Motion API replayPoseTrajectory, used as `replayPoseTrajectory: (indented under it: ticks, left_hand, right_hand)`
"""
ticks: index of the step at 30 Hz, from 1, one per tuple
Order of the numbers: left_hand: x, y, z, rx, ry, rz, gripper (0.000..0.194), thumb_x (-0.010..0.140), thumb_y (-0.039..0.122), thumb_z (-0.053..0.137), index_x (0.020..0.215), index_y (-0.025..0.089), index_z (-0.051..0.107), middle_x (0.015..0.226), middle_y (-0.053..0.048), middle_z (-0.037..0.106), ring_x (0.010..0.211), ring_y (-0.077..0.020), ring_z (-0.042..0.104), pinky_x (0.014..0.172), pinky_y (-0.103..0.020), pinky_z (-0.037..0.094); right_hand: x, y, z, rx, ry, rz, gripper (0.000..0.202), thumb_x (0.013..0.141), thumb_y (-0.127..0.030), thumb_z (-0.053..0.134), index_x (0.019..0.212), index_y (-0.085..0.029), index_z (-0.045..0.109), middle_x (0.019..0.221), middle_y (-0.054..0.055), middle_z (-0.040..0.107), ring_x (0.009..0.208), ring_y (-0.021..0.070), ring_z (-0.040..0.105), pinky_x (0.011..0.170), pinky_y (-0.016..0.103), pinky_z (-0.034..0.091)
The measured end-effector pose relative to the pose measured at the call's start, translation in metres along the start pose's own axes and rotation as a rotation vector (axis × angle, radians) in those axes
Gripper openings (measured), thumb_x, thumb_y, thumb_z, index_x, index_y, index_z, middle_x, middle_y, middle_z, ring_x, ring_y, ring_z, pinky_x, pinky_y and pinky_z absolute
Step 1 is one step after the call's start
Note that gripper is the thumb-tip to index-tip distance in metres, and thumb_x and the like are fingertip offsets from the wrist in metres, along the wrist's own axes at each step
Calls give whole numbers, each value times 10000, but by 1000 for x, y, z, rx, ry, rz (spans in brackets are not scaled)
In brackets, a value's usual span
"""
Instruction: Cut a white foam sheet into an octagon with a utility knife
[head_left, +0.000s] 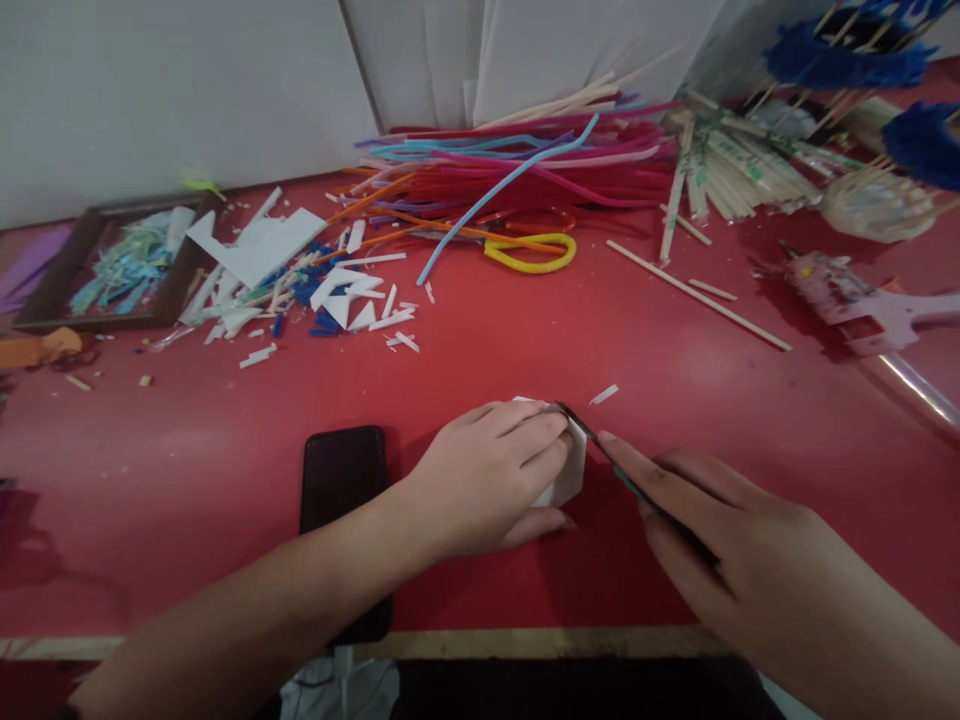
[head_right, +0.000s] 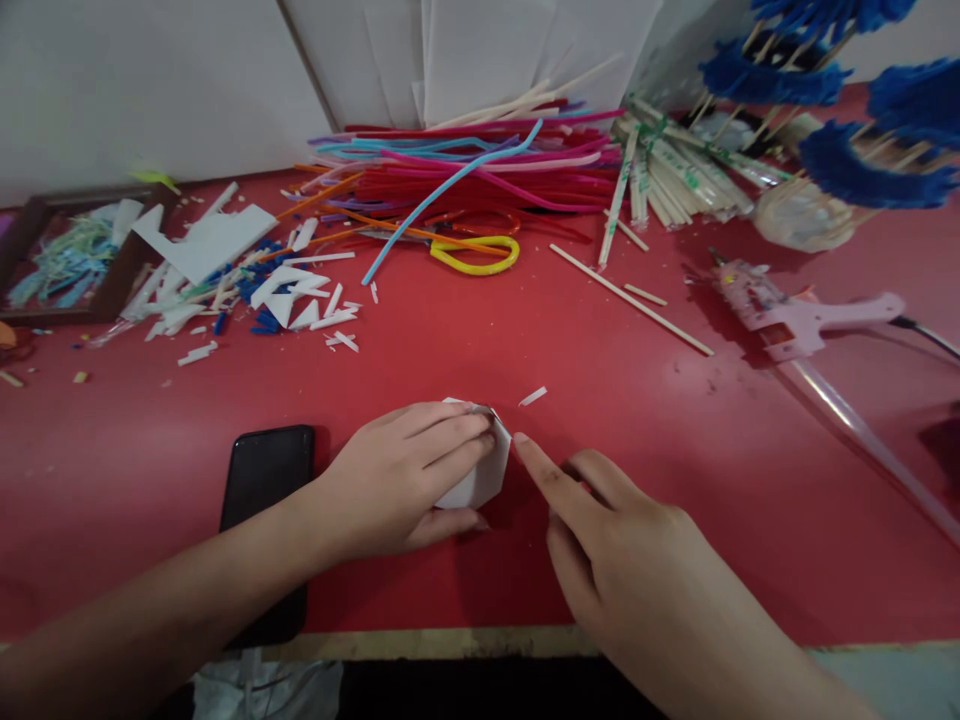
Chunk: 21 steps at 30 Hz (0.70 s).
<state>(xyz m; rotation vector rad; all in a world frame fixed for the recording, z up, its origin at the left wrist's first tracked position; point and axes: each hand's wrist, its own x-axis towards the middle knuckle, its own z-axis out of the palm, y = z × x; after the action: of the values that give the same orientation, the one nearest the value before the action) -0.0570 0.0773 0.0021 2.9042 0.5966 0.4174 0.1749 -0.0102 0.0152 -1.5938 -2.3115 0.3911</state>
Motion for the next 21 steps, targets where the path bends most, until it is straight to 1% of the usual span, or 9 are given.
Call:
replayPoseTrajectory:
  ticks: [2, 6, 9, 12, 15, 18, 21]
  left_hand:
    - [0, 0, 0, 3, 4, -2, 653, 829, 540, 821, 1231, 54, 652, 1295, -167, 713, 1211, -321, 659, 999, -434, 590]
    - [0, 0, 1, 2, -15, -11, 628, 849, 551, 797, 1229, 71, 655, 1302, -165, 710, 1221, -315, 657, 1006, -426, 585]
    - [1, 0, 1, -10, -37, -20, 607, 859, 540, 789, 1234, 82, 655, 1315, -163, 704, 1233, -317, 651, 1019, -435, 579]
    - [1, 1, 0, -25, -28, -23, 594, 854, 510, 798, 1232, 75, 653, 1314, -160, 704, 1226, -319, 652, 1013, -437, 582]
    - [1, 1, 0, -33, -13, -19, 594, 844, 496, 813, 1216, 60, 655, 1305, -165, 705, 1217, -322, 655, 1001, -426, 585]
    - [1, 1, -1, -40, -28, -23, 581, 857, 513, 797, 1213, 75, 657, 1312, -162, 703, 1223, -322, 654, 1003, -429, 584]
    - [2, 0, -1, -39, -37, -28, 568, 849, 486, 806, 1217, 80, 656, 1314, -154, 705, 1220, -322, 653, 1003, -440, 586]
  right_hand:
    - [-1, 0, 1, 6, 11, 0, 467, 977, -154, 399, 1354, -100, 669, 839, 87, 711, 490, 129, 623, 416, 238, 499]
    - [-3, 0, 4, 25, 27, 29, 485, 978, -152, 393, 1388, -118, 649, 899, 105, 737, 546, 148, 665, 438, 246, 517]
    - [-1, 0, 4, 32, 36, 27, 477, 980, -155, 391, 1376, -118, 654, 884, 92, 738, 557, 149, 681, 454, 247, 531]
    - [2, 1, 2, 39, 34, 7, 464, 970, -142, 392, 1335, -103, 675, 864, 83, 731, 557, 150, 692, 457, 252, 535]
    - [1, 2, 1, 50, 28, 1, 463, 972, -138, 396, 1350, -94, 661, 854, 78, 723, 571, 157, 701, 458, 259, 535]
    - [-1, 2, 1, 47, 7, 12, 467, 984, -149, 396, 1380, -110, 640, 870, 82, 730, 597, 160, 708, 470, 257, 536]
    - [1, 1, 1, 45, 10, 12, 458, 987, -158, 391, 1361, -116, 653, 862, 80, 730, 580, 149, 698, 474, 248, 532]
